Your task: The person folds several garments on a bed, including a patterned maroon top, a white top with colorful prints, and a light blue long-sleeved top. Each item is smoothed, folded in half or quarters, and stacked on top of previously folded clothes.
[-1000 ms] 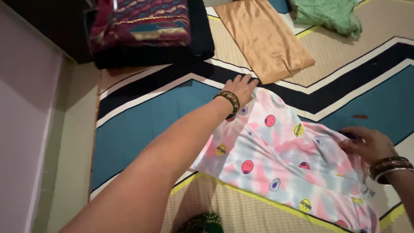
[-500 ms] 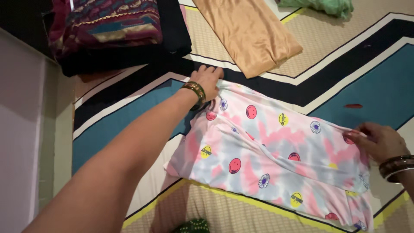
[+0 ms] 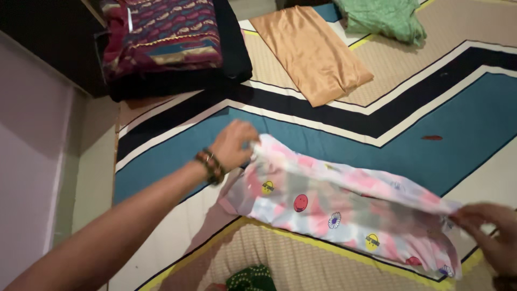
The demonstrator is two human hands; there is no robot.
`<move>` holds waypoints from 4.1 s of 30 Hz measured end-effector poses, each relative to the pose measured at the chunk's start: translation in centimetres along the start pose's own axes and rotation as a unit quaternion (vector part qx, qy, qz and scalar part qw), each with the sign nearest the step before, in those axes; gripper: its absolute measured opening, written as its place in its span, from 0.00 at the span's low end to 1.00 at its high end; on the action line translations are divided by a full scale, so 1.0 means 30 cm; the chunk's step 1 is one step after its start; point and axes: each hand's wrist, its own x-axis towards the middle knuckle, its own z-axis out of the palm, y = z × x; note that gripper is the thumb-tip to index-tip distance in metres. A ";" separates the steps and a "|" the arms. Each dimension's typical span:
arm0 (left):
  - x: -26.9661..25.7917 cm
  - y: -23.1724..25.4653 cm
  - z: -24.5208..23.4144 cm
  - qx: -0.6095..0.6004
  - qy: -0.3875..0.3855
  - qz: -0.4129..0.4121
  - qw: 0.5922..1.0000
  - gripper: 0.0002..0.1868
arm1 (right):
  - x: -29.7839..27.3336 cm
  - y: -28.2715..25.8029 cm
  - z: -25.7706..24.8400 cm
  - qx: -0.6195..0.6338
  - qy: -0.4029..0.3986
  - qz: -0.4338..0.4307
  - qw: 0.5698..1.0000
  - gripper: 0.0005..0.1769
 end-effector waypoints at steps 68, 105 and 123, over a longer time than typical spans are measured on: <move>-0.168 0.087 0.167 -0.127 0.044 -0.406 0.904 0.20 | 0.087 -0.150 0.069 0.220 -0.034 0.424 0.878 0.18; 0.034 0.021 0.194 0.213 0.031 -0.016 0.977 0.07 | 0.146 -0.398 0.166 -0.153 0.051 0.164 0.973 0.17; -0.105 0.261 0.329 0.155 -0.132 -0.097 0.974 0.48 | -0.021 -0.449 0.334 -0.302 0.022 0.035 0.952 0.48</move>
